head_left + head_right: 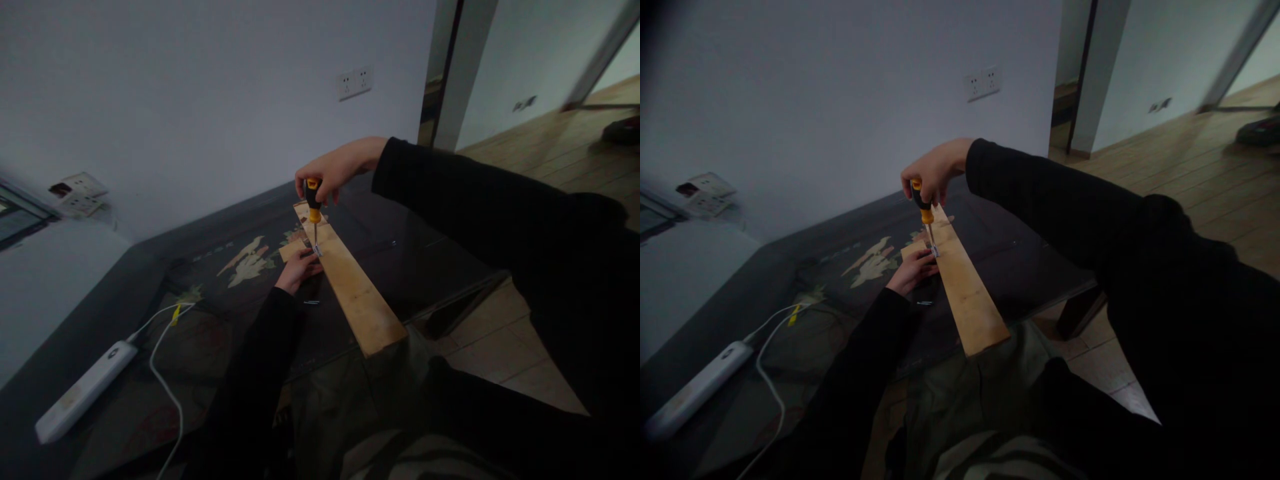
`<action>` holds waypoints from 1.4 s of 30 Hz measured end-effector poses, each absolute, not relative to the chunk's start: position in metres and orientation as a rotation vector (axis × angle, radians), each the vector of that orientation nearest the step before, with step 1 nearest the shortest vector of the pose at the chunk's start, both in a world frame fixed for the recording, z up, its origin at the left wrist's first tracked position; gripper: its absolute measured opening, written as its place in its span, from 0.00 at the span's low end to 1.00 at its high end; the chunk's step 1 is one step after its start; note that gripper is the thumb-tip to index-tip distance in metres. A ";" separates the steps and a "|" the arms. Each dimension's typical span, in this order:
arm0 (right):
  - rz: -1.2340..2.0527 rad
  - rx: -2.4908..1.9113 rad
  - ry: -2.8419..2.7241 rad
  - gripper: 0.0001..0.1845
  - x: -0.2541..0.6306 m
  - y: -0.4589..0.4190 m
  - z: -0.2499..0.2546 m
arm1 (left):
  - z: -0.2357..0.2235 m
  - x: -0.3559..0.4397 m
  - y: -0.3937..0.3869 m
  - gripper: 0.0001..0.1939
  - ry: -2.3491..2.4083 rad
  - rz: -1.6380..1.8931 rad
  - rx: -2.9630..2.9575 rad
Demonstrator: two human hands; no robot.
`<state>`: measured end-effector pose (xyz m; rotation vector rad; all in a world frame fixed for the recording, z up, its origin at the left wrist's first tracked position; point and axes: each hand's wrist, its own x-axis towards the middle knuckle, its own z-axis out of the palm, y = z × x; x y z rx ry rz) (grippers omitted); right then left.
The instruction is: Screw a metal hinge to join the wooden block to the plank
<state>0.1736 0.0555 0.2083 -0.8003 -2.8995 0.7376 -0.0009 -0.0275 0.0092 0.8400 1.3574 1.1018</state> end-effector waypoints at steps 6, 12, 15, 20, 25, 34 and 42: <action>0.363 -0.835 -3.007 0.21 0.155 0.055 0.220 | 0.007 0.001 -0.026 0.19 1.341 1.116 0.829; -0.265 -1.075 -2.733 0.33 0.141 0.046 0.214 | 0.007 0.004 -0.025 0.18 1.370 1.124 0.822; -0.217 -1.064 -2.816 0.35 0.141 0.052 0.217 | 0.005 0.003 -0.023 0.18 1.381 1.124 0.824; 0.213 -0.874 -3.030 0.27 0.148 0.071 0.230 | 0.004 0.003 -0.026 0.19 1.374 1.143 0.849; 0.127 -0.951 -2.794 0.17 0.144 0.068 0.220 | 0.009 0.006 -0.035 0.22 1.396 1.165 0.915; 0.099 -0.997 -2.704 0.23 0.138 0.062 0.214 | 0.002 0.007 -0.035 0.17 1.401 1.183 1.054; 0.013 -0.984 -2.755 0.15 0.145 0.061 0.214 | 0.001 0.005 -0.036 0.14 1.390 1.203 1.060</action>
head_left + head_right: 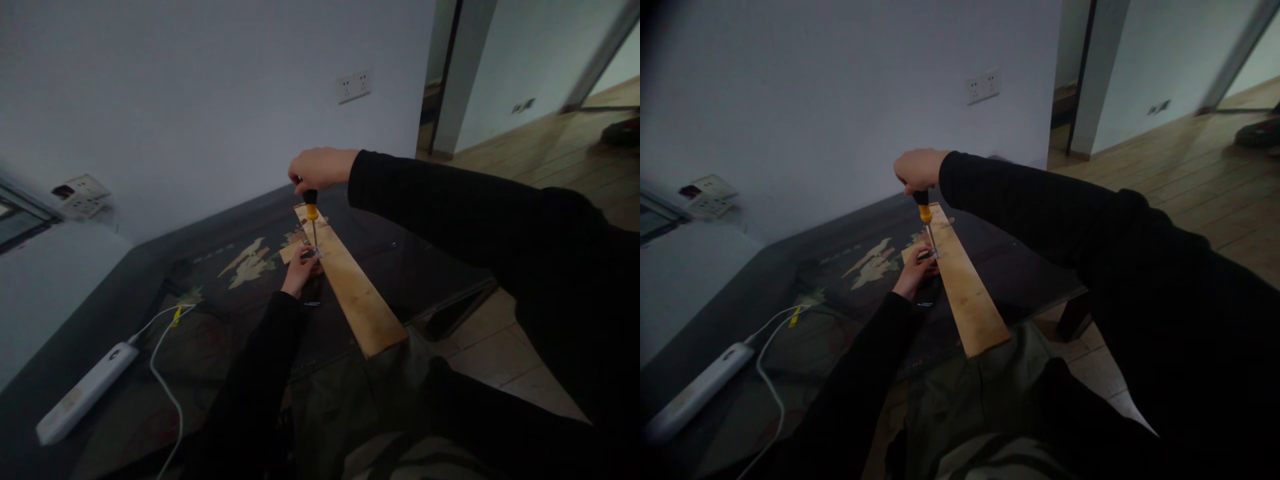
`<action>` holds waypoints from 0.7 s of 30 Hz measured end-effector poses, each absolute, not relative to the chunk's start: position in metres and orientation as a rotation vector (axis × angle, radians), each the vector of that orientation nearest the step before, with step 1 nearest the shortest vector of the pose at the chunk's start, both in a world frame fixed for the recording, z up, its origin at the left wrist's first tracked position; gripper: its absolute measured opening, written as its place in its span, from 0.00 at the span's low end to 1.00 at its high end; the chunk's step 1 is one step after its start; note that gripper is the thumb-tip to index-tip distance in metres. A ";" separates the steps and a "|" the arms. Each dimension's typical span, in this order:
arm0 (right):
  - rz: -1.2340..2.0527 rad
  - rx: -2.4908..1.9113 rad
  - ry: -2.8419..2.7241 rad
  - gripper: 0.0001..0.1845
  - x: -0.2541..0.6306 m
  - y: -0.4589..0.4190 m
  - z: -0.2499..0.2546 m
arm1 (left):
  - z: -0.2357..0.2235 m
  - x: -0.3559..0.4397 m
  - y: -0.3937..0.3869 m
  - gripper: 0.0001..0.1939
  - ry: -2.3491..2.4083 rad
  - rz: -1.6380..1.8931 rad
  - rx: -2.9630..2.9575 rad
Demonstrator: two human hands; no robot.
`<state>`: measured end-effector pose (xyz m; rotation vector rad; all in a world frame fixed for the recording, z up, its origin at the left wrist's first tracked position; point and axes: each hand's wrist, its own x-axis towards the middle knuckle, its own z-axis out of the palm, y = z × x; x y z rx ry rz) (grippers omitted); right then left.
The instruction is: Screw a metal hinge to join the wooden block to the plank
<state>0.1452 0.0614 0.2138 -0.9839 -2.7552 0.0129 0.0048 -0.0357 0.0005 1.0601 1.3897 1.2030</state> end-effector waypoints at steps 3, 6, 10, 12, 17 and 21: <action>-0.071 -0.999 -2.728 0.16 0.147 0.058 0.212 | 0.003 0.006 -0.036 0.14 1.400 1.206 1.041; -0.080 -1.008 -2.737 0.17 0.147 0.060 0.212 | 0.006 0.007 -0.037 0.14 1.406 1.201 1.031; -0.066 -0.991 -2.759 0.20 0.146 0.063 0.211 | 0.008 0.009 -0.038 0.15 1.419 1.197 1.027; 0.003 -0.978 -2.797 0.22 0.146 0.062 0.210 | 0.008 0.009 -0.038 0.15 1.427 1.192 1.023; 0.299 -0.913 -2.782 0.20 0.147 0.055 0.208 | 0.006 0.008 -0.036 0.15 1.417 1.212 1.005; 0.279 -0.892 -2.764 0.18 0.146 0.048 0.212 | 0.004 0.007 -0.034 0.15 1.401 1.216 1.008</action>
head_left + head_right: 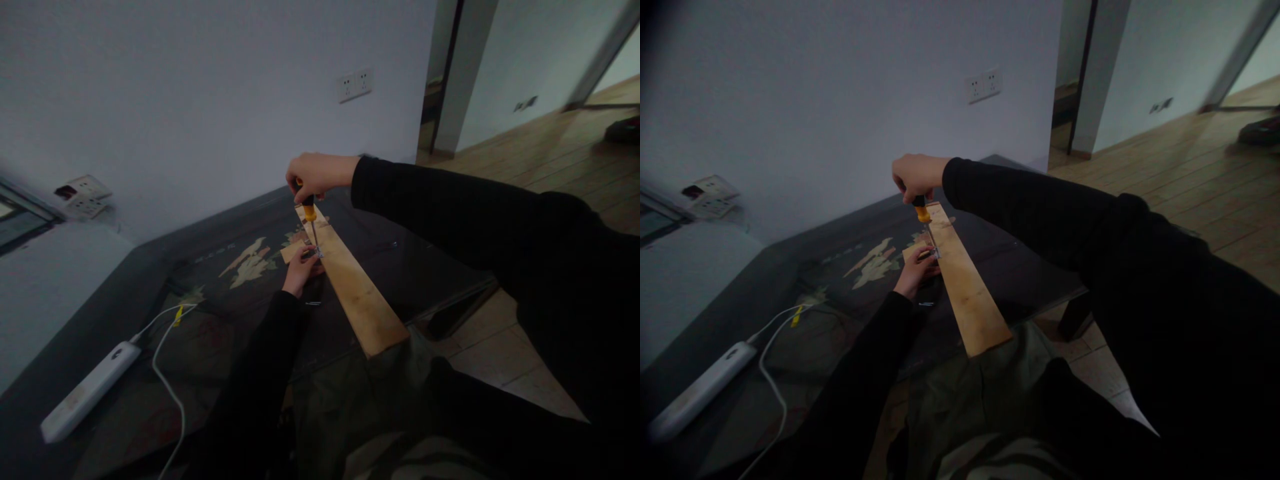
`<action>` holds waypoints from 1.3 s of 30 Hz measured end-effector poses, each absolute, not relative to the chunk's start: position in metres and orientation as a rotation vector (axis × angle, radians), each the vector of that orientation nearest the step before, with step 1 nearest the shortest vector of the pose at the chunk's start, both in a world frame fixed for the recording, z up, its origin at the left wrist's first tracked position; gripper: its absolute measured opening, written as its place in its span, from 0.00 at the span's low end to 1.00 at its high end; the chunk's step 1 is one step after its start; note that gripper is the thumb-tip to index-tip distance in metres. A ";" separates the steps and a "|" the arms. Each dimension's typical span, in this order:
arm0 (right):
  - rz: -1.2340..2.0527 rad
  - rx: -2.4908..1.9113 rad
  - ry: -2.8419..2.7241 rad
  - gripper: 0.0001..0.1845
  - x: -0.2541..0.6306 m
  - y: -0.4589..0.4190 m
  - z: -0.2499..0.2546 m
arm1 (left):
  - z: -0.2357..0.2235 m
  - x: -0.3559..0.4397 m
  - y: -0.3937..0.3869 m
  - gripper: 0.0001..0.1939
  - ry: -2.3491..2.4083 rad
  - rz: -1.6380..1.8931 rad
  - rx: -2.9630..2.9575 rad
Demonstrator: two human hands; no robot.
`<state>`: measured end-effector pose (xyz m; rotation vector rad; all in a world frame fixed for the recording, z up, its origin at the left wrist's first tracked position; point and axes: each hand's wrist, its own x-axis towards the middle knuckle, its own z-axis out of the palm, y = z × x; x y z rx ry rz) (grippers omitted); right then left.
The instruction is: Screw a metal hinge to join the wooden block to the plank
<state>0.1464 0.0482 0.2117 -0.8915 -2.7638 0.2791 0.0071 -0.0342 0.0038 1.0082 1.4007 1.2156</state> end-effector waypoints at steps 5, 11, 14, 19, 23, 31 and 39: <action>0.252 -0.911 -2.735 0.17 0.152 0.044 0.221 | 0.005 0.008 -0.036 0.16 1.425 1.195 1.004; 0.349 -0.948 -2.491 0.17 0.183 0.046 0.226 | 0.006 0.008 -0.037 0.17 1.431 1.198 0.988; 0.475 -0.983 -2.240 0.17 0.203 0.055 0.208 | 0.009 0.008 -0.038 0.17 1.430 1.209 0.963; 0.949 -0.984 -1.730 0.09 0.229 0.071 0.141 | 0.019 0.007 -0.041 0.17 1.484 1.128 0.957; 1.514 -0.913 -1.485 0.02 0.236 0.069 0.086 | 0.021 0.005 -0.041 0.15 1.492 1.124 0.987; 1.568 -1.030 -1.264 0.07 0.226 0.057 0.044 | 0.008 -0.008 -0.030 0.15 1.545 1.170 1.172; 0.621 -1.466 -1.912 0.14 0.224 0.070 0.016 | -0.007 -0.021 -0.023 0.07 1.785 1.288 1.743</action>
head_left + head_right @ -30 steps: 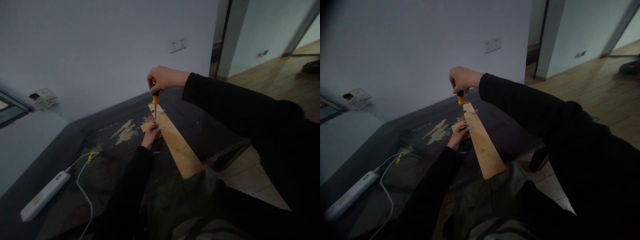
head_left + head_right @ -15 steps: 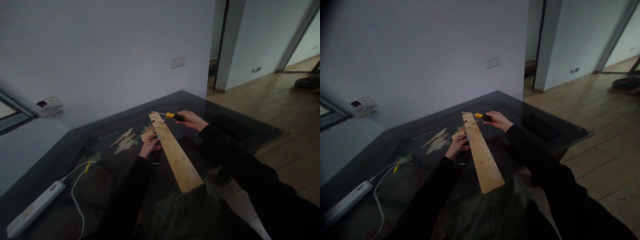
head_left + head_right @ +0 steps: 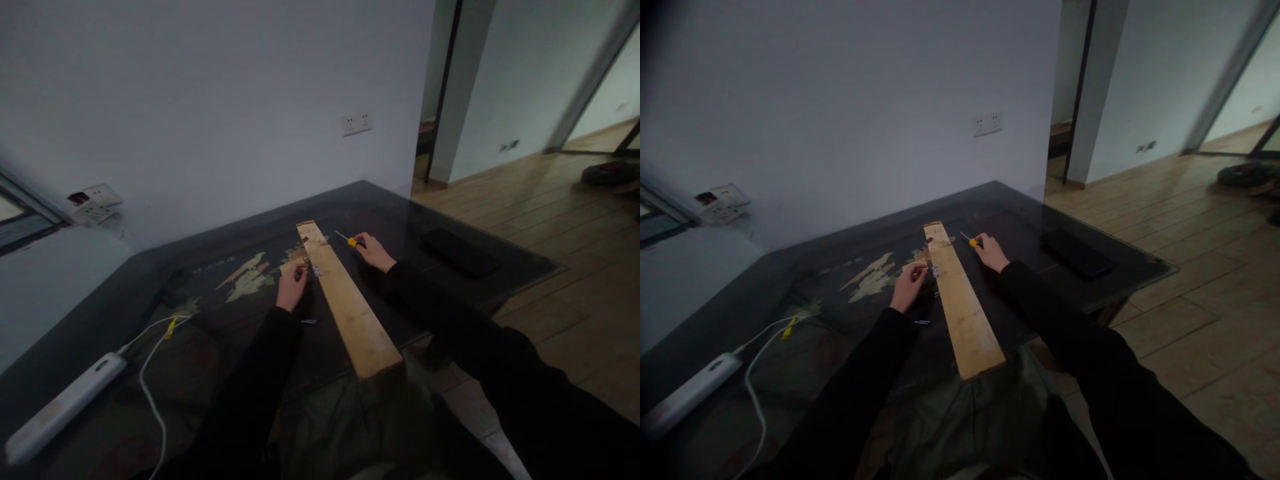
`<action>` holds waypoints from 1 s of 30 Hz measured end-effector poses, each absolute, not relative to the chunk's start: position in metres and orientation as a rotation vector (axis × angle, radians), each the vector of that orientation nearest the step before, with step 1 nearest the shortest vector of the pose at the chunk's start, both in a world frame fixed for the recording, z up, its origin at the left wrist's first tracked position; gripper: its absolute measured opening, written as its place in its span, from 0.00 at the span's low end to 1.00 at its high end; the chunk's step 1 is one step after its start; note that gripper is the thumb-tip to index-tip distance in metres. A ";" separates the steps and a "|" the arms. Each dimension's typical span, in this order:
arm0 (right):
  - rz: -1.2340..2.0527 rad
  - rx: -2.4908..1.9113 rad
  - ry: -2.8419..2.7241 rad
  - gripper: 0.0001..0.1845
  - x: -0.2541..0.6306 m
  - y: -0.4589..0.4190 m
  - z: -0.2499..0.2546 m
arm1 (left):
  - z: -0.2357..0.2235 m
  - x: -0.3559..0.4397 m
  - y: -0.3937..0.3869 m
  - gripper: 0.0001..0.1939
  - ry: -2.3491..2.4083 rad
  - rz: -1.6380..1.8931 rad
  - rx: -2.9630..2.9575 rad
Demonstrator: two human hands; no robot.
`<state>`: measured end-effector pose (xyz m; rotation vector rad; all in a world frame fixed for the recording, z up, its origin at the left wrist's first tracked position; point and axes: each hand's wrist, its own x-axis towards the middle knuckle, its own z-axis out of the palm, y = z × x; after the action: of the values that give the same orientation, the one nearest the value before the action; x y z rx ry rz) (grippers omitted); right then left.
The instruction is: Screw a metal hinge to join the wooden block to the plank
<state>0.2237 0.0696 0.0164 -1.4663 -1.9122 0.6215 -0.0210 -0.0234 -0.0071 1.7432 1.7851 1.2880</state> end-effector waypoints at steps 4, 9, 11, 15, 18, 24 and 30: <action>0.580 -1.532 -1.948 0.15 0.223 0.067 0.011 | -0.008 -0.027 -0.023 0.08 1.824 1.298 1.847; 0.456 -1.658 -2.064 0.17 0.222 0.061 0.012 | -0.012 -0.046 -0.017 0.10 1.929 1.340 1.878; 0.417 -1.681 -2.111 0.18 0.222 0.060 0.013 | -0.014 -0.054 -0.014 0.10 1.975 1.376 1.884; 0.384 -1.709 -2.171 0.20 0.220 0.057 0.013 | -0.017 -0.062 -0.012 0.10 2.023 1.394 1.835; 0.350 -1.723 -2.216 0.21 0.219 0.055 0.014 | -0.017 -0.062 -0.012 0.10 2.015 1.386 1.817; 0.308 -1.714 -2.263 0.24 0.221 0.051 0.017 | -0.016 -0.057 -0.013 0.09 1.940 1.423 1.791; 0.280 -1.627 -2.281 0.23 0.226 0.050 0.026 | -0.012 -0.049 -0.016 0.09 1.874 1.385 1.796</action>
<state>0.2257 0.0496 0.0263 -1.6273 -2.2812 0.2801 -0.0486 -0.0157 -0.0122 1.7960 1.8737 1.3850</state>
